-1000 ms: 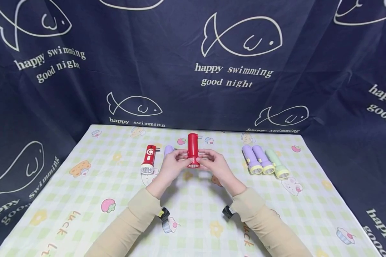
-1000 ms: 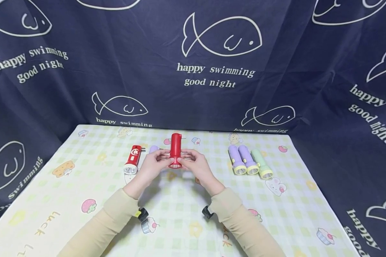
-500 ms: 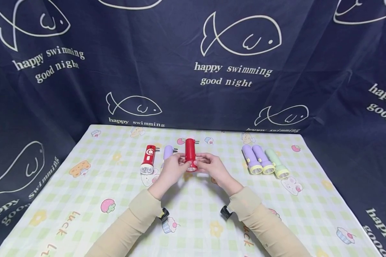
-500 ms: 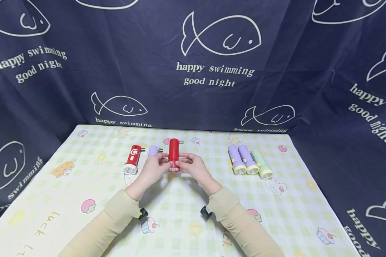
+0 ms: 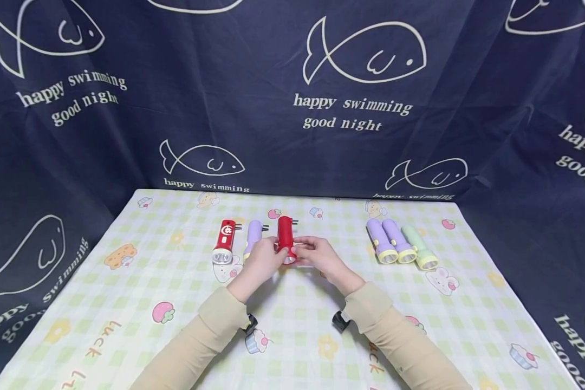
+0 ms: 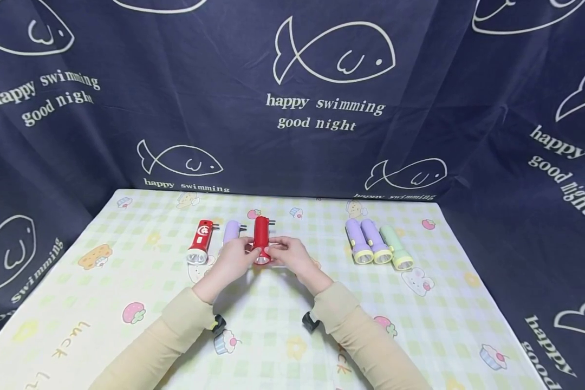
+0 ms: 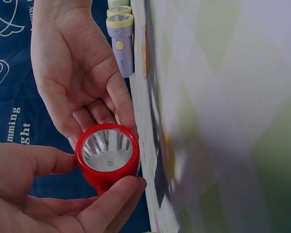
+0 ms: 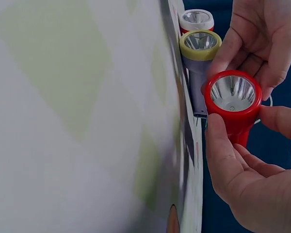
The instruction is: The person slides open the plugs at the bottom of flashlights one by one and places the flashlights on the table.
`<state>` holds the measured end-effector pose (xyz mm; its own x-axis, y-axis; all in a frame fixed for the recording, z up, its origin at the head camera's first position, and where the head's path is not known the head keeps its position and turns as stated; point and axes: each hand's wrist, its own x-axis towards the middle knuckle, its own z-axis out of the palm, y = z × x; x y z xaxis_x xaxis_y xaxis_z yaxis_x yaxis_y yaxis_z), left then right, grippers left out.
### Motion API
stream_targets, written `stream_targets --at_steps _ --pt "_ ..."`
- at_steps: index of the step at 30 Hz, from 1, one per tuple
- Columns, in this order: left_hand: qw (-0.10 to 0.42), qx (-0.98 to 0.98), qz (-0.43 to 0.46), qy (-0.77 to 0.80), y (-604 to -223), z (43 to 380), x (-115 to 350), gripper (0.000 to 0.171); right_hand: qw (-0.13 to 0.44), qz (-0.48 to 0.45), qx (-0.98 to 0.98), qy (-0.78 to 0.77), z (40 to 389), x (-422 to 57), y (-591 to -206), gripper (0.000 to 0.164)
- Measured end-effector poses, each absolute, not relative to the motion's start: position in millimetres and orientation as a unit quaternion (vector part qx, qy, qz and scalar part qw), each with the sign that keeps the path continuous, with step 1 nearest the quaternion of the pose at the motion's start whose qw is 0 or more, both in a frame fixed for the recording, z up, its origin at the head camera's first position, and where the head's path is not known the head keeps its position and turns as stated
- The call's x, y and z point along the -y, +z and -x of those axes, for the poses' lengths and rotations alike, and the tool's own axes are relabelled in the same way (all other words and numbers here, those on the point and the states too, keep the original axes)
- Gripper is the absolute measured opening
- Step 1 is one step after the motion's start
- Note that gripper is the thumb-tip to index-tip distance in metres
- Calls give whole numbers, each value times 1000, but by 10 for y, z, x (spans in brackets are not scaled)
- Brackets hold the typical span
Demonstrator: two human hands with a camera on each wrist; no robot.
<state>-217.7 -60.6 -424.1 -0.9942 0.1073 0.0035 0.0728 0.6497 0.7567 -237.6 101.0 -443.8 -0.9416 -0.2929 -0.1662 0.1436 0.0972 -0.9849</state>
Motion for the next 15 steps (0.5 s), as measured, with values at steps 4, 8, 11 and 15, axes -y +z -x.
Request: stream_targets --at_steps 4,8,11,15 --pt "30 -918 -49 393 -4245 2178 594 25 170 45 -726 -665 2382 -990 -4465 40" --pt "32 -924 -49 377 -4251 2174 584 19 174 46 -724 -666 2389 -975 -4499 40" --pt "30 -928 -49 367 -4253 2171 576 17 178 50 -721 -668 2397 -964 -4519 41" --pt "26 -933 -50 354 -4257 2172 567 17 186 47 -724 -663 2408 -946 -4537 39"
